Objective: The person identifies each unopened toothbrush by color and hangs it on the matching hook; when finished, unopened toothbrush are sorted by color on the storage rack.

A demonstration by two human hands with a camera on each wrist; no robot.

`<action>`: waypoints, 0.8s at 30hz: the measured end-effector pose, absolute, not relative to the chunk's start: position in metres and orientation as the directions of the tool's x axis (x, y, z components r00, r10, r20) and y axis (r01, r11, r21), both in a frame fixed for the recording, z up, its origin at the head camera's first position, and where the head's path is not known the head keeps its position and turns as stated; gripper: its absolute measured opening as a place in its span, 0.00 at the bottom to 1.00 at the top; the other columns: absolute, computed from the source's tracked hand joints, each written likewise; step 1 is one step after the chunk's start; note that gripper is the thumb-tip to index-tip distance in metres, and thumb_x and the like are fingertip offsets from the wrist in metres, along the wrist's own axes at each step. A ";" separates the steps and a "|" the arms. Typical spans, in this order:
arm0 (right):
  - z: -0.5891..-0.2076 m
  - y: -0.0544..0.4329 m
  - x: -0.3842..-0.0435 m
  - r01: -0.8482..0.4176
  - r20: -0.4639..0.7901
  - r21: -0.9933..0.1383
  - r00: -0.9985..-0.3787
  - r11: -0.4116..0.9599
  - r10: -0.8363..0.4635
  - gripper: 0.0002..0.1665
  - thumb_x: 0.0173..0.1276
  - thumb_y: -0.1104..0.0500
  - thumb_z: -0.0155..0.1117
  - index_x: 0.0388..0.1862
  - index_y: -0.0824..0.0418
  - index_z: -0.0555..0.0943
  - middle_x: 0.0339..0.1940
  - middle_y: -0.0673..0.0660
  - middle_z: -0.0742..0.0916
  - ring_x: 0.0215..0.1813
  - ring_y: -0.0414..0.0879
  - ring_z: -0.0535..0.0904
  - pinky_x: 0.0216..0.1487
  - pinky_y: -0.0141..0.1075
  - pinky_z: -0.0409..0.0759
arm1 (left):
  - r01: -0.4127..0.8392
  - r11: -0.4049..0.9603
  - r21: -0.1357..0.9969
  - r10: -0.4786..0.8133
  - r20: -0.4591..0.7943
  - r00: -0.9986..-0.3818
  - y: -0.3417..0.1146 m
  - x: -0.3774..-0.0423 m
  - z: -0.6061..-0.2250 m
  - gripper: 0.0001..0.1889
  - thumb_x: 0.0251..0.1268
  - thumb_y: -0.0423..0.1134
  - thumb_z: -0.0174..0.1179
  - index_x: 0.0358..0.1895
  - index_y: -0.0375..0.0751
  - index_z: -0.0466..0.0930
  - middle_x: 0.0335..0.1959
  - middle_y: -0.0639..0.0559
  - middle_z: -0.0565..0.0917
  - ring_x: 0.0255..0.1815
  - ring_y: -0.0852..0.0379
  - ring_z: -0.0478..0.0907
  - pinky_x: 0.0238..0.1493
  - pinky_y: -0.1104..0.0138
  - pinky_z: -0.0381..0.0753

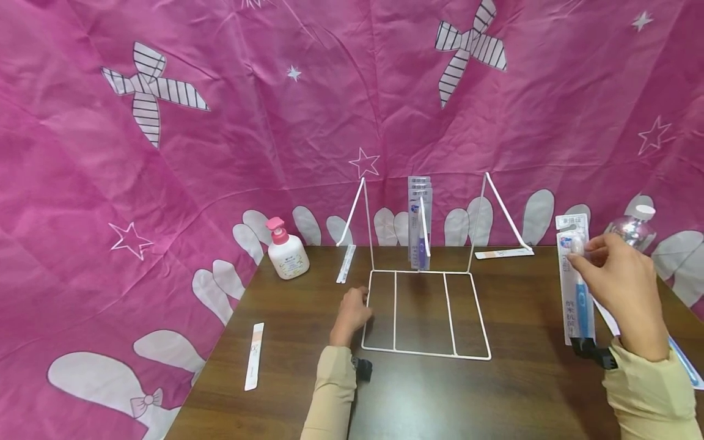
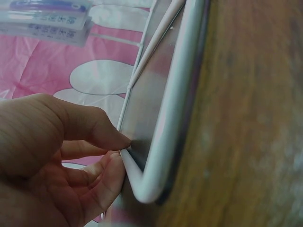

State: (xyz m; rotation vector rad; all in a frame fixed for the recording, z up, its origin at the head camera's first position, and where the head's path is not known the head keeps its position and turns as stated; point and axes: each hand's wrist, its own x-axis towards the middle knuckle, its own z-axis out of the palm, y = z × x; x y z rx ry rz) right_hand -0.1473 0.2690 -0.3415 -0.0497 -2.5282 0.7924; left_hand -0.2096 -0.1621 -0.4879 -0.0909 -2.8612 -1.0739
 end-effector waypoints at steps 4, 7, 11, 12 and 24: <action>-0.332 0.261 -0.138 -0.117 0.434 -0.572 -0.883 0.812 0.179 0.23 0.68 0.57 0.66 0.52 0.73 0.73 0.45 0.79 0.83 0.39 0.54 0.81 0.43 0.53 0.63 | 0.084 0.762 0.642 0.025 0.101 -0.995 -0.163 -0.209 -0.489 0.19 0.47 0.23 0.66 0.47 0.28 0.82 0.33 0.43 0.82 0.32 0.46 0.78 0.39 0.50 0.79; -0.326 0.255 -0.130 -0.144 0.448 -0.589 -0.877 0.795 0.174 0.26 0.67 0.58 0.68 0.55 0.73 0.72 0.45 0.77 0.84 0.35 0.24 0.71 0.41 0.46 0.65 | 0.082 0.758 0.647 0.023 0.099 -0.995 -0.163 -0.208 -0.489 0.21 0.46 0.22 0.65 0.49 0.26 0.81 0.34 0.41 0.83 0.33 0.45 0.78 0.40 0.49 0.79; -0.317 0.248 -0.118 -0.202 0.482 -0.609 -0.862 0.767 0.155 0.30 0.65 0.62 0.71 0.59 0.74 0.70 0.43 0.75 0.84 0.35 0.10 0.61 0.35 0.32 0.65 | 0.083 0.757 0.648 0.025 0.098 -0.995 -0.163 -0.208 -0.488 0.22 0.46 0.22 0.65 0.50 0.26 0.81 0.36 0.40 0.83 0.34 0.44 0.79 0.41 0.49 0.80; -0.315 0.245 -0.114 -0.220 0.494 -0.615 -0.856 0.757 0.153 0.30 0.64 0.64 0.71 0.59 0.74 0.69 0.42 0.74 0.83 0.35 0.11 0.63 0.33 0.27 0.66 | 0.082 0.757 0.648 0.025 0.097 -0.995 -0.163 -0.208 -0.488 0.22 0.46 0.22 0.65 0.51 0.26 0.81 0.36 0.40 0.83 0.34 0.44 0.79 0.41 0.49 0.80; -0.299 0.220 -0.077 -0.396 0.591 -0.607 -0.804 0.689 0.059 0.35 0.54 0.73 0.76 0.59 0.66 0.72 0.34 0.26 0.77 0.37 0.16 0.72 0.36 0.13 0.70 | 0.092 0.762 0.641 0.032 0.105 -0.994 -0.162 -0.209 -0.487 0.20 0.47 0.22 0.65 0.49 0.27 0.81 0.33 0.41 0.81 0.32 0.46 0.77 0.39 0.50 0.79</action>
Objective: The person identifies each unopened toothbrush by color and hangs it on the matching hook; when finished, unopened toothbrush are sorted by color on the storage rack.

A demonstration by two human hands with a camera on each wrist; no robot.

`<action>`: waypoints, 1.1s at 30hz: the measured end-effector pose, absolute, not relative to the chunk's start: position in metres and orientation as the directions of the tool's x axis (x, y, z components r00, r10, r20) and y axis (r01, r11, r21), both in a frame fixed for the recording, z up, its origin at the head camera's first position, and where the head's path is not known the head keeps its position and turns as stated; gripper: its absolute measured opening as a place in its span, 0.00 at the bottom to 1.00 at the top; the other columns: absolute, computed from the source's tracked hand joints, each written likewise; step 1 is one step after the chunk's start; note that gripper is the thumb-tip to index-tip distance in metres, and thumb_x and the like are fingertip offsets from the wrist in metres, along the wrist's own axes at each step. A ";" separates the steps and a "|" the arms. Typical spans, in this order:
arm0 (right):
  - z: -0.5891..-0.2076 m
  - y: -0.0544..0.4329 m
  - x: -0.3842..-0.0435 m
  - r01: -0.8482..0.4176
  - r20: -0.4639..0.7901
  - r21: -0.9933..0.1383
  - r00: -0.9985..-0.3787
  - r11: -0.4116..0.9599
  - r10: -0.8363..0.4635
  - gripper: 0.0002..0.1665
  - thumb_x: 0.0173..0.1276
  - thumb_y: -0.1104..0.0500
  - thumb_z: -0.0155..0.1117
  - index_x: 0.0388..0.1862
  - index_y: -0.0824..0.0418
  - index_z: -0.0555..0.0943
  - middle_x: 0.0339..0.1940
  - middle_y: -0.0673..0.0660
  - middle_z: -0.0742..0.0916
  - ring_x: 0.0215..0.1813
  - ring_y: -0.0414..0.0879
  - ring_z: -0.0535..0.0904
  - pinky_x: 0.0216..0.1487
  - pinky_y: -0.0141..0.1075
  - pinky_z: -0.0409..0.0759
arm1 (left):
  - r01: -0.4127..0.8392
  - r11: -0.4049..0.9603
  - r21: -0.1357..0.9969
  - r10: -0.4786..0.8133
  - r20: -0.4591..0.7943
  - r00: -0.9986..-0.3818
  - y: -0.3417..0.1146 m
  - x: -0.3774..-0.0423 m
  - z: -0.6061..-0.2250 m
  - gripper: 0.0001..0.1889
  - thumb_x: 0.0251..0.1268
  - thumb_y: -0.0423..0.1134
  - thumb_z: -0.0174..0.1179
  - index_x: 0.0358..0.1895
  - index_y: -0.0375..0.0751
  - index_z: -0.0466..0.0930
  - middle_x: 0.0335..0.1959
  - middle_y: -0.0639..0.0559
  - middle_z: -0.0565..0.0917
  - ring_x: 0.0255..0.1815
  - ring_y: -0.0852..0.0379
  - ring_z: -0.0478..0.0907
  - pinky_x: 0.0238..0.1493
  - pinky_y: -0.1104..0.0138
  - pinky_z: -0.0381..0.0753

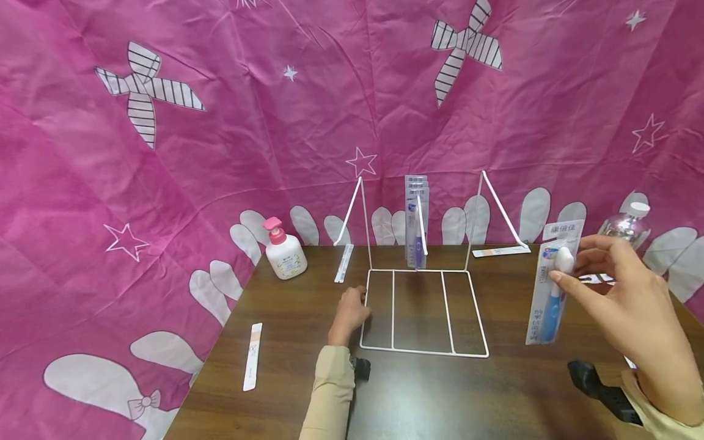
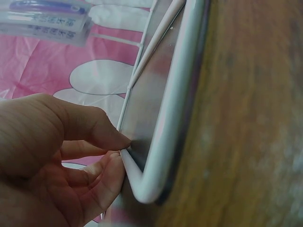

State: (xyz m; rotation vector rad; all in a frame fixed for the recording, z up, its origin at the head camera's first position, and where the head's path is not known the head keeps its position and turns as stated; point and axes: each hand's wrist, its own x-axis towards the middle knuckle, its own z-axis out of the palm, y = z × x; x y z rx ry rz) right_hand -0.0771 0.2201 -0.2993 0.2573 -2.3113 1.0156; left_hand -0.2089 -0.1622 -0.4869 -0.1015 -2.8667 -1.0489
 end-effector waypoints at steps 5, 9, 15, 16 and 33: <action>-0.300 0.211 -0.073 -0.420 0.564 -0.618 -0.826 0.665 0.002 0.33 0.53 0.72 0.78 0.57 0.64 0.73 0.34 0.33 0.79 0.35 0.20 0.75 0.36 0.14 0.72 | 0.095 0.769 0.632 0.030 0.113 -0.993 -0.164 -0.209 -0.487 0.20 0.46 0.23 0.65 0.48 0.28 0.82 0.33 0.42 0.82 0.32 0.44 0.78 0.39 0.49 0.79; -0.302 0.203 -0.075 -0.444 0.559 -0.636 -0.829 0.631 -0.019 0.33 0.52 0.73 0.77 0.56 0.64 0.73 0.33 0.40 0.81 0.33 0.23 0.78 0.36 0.16 0.74 | 0.084 0.761 0.644 0.025 0.100 -0.995 -0.165 -0.208 -0.488 0.20 0.46 0.23 0.65 0.48 0.27 0.82 0.33 0.42 0.83 0.32 0.45 0.78 0.39 0.50 0.79; -0.304 0.198 -0.081 -0.461 0.566 -0.625 -0.823 0.630 -0.040 0.33 0.52 0.72 0.78 0.55 0.63 0.74 0.33 0.44 0.82 0.33 0.24 0.79 0.36 0.17 0.74 | 0.081 0.755 0.651 0.022 0.098 -0.995 -0.165 -0.209 -0.489 0.21 0.46 0.22 0.65 0.50 0.26 0.81 0.34 0.41 0.84 0.32 0.45 0.79 0.39 0.50 0.80; -0.304 0.198 -0.081 -0.464 0.570 -0.622 -0.821 0.631 -0.043 0.32 0.52 0.71 0.78 0.55 0.63 0.74 0.33 0.44 0.82 0.33 0.24 0.79 0.36 0.17 0.74 | 0.082 0.755 0.651 0.022 0.099 -0.995 -0.165 -0.209 -0.489 0.22 0.46 0.22 0.65 0.50 0.26 0.81 0.34 0.41 0.84 0.32 0.45 0.79 0.40 0.50 0.80; -0.310 0.200 -0.103 -0.447 0.546 -0.611 -0.836 0.653 -0.061 0.32 0.55 0.66 0.78 0.56 0.65 0.73 0.36 0.54 0.84 0.35 0.19 0.76 0.35 0.18 0.71 | 0.087 0.763 0.640 0.026 0.105 -0.994 -0.162 -0.211 -0.489 0.21 0.47 0.23 0.65 0.49 0.27 0.82 0.36 0.40 0.84 0.35 0.43 0.80 0.42 0.50 0.80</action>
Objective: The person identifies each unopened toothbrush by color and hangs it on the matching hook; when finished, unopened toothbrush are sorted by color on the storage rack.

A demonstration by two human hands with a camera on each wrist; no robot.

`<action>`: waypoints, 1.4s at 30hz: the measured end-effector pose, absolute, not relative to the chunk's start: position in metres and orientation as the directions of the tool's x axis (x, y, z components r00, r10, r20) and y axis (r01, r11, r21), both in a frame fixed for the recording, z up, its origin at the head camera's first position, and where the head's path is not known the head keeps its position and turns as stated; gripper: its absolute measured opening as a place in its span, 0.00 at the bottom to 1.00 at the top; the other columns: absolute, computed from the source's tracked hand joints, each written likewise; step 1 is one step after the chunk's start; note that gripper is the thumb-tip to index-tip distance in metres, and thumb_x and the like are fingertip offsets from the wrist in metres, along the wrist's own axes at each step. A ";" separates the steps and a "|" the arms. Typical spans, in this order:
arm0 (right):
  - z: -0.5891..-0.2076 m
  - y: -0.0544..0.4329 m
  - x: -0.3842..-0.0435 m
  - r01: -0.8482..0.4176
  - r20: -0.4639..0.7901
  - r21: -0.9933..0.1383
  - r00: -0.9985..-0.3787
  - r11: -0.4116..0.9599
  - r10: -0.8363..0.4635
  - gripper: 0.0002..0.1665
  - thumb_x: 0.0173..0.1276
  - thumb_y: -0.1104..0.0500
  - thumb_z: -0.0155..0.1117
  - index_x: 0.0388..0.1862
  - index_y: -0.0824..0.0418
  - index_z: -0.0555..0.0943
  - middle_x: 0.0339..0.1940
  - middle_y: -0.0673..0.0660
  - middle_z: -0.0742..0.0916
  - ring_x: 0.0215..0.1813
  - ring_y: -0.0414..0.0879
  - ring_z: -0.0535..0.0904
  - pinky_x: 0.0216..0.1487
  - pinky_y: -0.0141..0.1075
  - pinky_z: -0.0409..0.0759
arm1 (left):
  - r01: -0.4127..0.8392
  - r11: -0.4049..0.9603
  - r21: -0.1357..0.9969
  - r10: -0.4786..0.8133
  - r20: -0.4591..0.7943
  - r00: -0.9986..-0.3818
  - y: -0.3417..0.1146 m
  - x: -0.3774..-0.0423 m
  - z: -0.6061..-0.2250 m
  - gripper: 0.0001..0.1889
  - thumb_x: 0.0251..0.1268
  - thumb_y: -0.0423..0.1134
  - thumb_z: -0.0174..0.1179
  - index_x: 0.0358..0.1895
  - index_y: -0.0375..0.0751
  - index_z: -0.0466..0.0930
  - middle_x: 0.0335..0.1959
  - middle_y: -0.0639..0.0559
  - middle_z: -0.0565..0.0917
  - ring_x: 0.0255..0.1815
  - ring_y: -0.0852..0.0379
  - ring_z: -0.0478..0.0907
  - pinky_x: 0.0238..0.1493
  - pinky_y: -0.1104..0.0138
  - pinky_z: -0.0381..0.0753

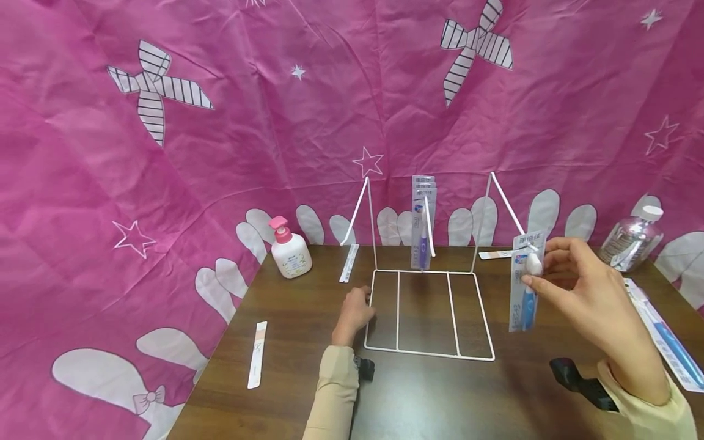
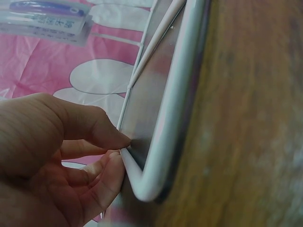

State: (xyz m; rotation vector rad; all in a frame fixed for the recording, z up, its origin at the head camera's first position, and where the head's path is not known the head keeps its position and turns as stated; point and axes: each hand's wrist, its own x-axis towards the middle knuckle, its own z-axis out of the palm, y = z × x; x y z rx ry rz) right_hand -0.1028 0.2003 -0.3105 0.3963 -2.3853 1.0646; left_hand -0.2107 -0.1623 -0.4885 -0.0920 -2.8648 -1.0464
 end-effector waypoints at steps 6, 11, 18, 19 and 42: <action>-0.313 0.201 -0.115 -0.441 0.549 -0.604 -0.834 0.664 -0.055 0.32 0.55 0.68 0.78 0.56 0.67 0.73 0.38 0.64 0.85 0.35 0.16 0.74 0.35 0.18 0.70 | 0.100 0.765 0.636 0.032 0.117 -0.993 -0.161 -0.213 -0.490 0.21 0.45 0.22 0.66 0.49 0.27 0.82 0.35 0.41 0.84 0.36 0.43 0.81 0.42 0.50 0.80; -0.314 0.202 -0.125 -0.432 0.556 -0.598 -0.830 0.675 -0.038 0.33 0.54 0.68 0.78 0.56 0.69 0.72 0.41 0.71 0.86 0.36 0.12 0.70 0.36 0.21 0.69 | 0.097 0.768 0.633 0.032 0.113 -0.993 -0.159 -0.213 -0.489 0.20 0.46 0.23 0.66 0.48 0.28 0.82 0.34 0.43 0.83 0.34 0.45 0.79 0.41 0.51 0.80; -0.316 0.203 -0.139 -0.418 0.574 -0.581 -0.818 0.698 -0.012 0.32 0.54 0.67 0.78 0.55 0.67 0.72 0.41 0.70 0.87 0.36 0.08 0.66 0.39 0.29 0.67 | 0.105 0.762 0.639 0.042 0.113 -0.993 -0.157 -0.211 -0.489 0.21 0.47 0.23 0.66 0.50 0.28 0.82 0.35 0.42 0.83 0.36 0.44 0.80 0.42 0.51 0.79; -0.316 0.203 -0.140 -0.417 0.574 -0.583 -0.819 0.697 -0.010 0.32 0.54 0.67 0.78 0.55 0.67 0.72 0.41 0.70 0.87 0.36 0.08 0.66 0.38 0.29 0.67 | 0.111 0.766 0.633 0.045 0.120 -0.992 -0.157 -0.211 -0.489 0.21 0.46 0.24 0.66 0.49 0.28 0.82 0.34 0.42 0.83 0.36 0.44 0.80 0.42 0.51 0.79; -0.315 0.198 -0.201 -0.460 0.578 -0.617 -0.815 0.638 -0.029 0.31 0.57 0.67 0.76 0.55 0.70 0.70 0.40 0.72 0.85 0.34 0.10 0.68 0.35 0.14 0.67 | 0.142 0.753 0.643 0.044 0.167 -0.985 -0.166 -0.210 -0.493 0.21 0.45 0.24 0.64 0.48 0.26 0.81 0.33 0.42 0.79 0.33 0.46 0.76 0.40 0.53 0.78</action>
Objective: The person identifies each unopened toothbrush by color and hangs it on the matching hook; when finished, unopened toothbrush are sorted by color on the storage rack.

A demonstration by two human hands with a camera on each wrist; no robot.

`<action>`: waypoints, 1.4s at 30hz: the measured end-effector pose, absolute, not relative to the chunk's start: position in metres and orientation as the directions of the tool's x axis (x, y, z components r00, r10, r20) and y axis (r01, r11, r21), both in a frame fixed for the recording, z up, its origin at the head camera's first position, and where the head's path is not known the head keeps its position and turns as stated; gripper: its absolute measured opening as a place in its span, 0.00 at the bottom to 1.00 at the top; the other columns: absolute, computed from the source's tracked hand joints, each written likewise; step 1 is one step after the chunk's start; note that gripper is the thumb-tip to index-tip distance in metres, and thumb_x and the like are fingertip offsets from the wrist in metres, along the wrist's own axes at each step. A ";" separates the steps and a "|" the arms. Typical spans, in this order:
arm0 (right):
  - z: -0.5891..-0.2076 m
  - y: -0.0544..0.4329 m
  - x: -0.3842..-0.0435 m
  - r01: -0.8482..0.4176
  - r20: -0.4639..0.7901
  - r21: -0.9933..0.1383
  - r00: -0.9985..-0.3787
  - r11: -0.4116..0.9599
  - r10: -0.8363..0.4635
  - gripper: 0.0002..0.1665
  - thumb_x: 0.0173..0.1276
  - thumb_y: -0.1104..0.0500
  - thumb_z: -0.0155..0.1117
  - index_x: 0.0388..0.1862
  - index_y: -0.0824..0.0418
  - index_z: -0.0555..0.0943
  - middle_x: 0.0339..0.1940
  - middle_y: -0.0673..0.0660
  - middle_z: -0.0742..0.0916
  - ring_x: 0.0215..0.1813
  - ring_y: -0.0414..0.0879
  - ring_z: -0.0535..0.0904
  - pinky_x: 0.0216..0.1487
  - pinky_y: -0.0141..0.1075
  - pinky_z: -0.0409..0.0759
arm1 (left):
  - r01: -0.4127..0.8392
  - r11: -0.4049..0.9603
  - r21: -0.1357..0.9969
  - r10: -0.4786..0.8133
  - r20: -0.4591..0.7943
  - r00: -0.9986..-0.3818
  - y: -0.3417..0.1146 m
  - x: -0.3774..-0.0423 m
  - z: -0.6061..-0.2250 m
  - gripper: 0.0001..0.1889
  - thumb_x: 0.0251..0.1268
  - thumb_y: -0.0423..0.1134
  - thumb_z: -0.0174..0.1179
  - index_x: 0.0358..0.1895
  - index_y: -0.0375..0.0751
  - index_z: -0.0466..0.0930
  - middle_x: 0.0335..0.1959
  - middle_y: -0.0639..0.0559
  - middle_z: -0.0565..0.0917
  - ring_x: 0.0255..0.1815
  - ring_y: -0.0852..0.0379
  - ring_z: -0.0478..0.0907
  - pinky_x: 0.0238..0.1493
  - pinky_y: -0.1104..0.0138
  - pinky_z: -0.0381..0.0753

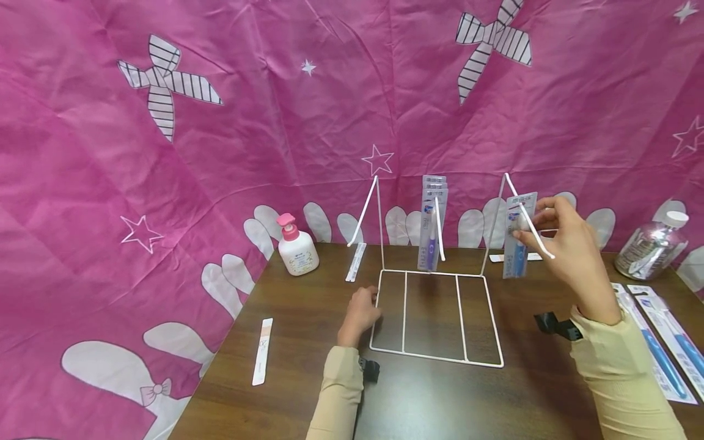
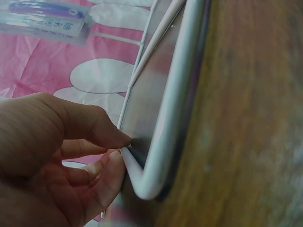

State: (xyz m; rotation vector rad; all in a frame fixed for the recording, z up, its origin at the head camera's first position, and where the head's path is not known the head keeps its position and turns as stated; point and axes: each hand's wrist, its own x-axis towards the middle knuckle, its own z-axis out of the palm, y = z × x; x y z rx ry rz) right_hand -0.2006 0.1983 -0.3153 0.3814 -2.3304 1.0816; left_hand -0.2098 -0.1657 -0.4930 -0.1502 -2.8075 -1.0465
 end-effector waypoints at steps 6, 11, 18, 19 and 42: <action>-0.315 0.197 -0.217 -0.446 0.576 -0.602 -0.817 0.662 -0.027 0.31 0.58 0.66 0.77 0.55 0.71 0.71 0.39 0.72 0.85 0.32 0.10 0.67 0.34 0.14 0.66 | 0.098 0.762 0.640 0.023 0.124 -0.992 -0.164 -0.210 -0.489 0.21 0.46 0.22 0.65 0.49 0.26 0.82 0.34 0.41 0.81 0.36 0.44 0.78 0.43 0.50 0.79; -0.313 0.196 -0.228 -0.421 0.563 -0.608 -0.826 0.673 -0.008 0.32 0.59 0.64 0.77 0.56 0.70 0.70 0.41 0.73 0.85 0.33 0.11 0.66 0.38 0.19 0.65 | 0.088 0.769 0.634 0.020 0.114 -0.993 -0.164 -0.209 -0.487 0.21 0.47 0.23 0.66 0.49 0.28 0.82 0.34 0.43 0.82 0.35 0.45 0.78 0.42 0.51 0.79; -0.312 0.194 -0.243 -0.409 0.570 -0.605 -0.821 0.684 0.013 0.33 0.58 0.62 0.77 0.57 0.70 0.71 0.41 0.74 0.86 0.31 0.11 0.65 0.41 0.37 0.67 | 0.080 0.771 0.632 0.018 0.104 -0.994 -0.163 -0.208 -0.486 0.21 0.47 0.23 0.66 0.50 0.28 0.82 0.35 0.42 0.82 0.37 0.44 0.79 0.44 0.50 0.79; -0.312 0.194 -0.244 -0.411 0.574 -0.605 -0.819 0.682 0.016 0.32 0.58 0.63 0.77 0.56 0.70 0.71 0.40 0.74 0.86 0.31 0.11 0.65 0.41 0.37 0.67 | 0.080 0.773 0.629 0.017 0.105 -0.994 -0.163 -0.208 -0.486 0.21 0.47 0.23 0.66 0.50 0.28 0.82 0.35 0.42 0.82 0.37 0.43 0.80 0.44 0.50 0.79; -0.321 0.191 -0.261 -0.405 0.568 -0.642 -0.822 0.651 0.048 0.32 0.60 0.60 0.77 0.57 0.70 0.73 0.38 0.71 0.86 0.29 0.23 0.70 0.34 0.28 0.68 | 0.096 0.774 0.626 0.025 0.121 -0.992 -0.162 -0.209 -0.488 0.21 0.45 0.23 0.66 0.48 0.29 0.82 0.33 0.43 0.82 0.35 0.44 0.79 0.41 0.50 0.79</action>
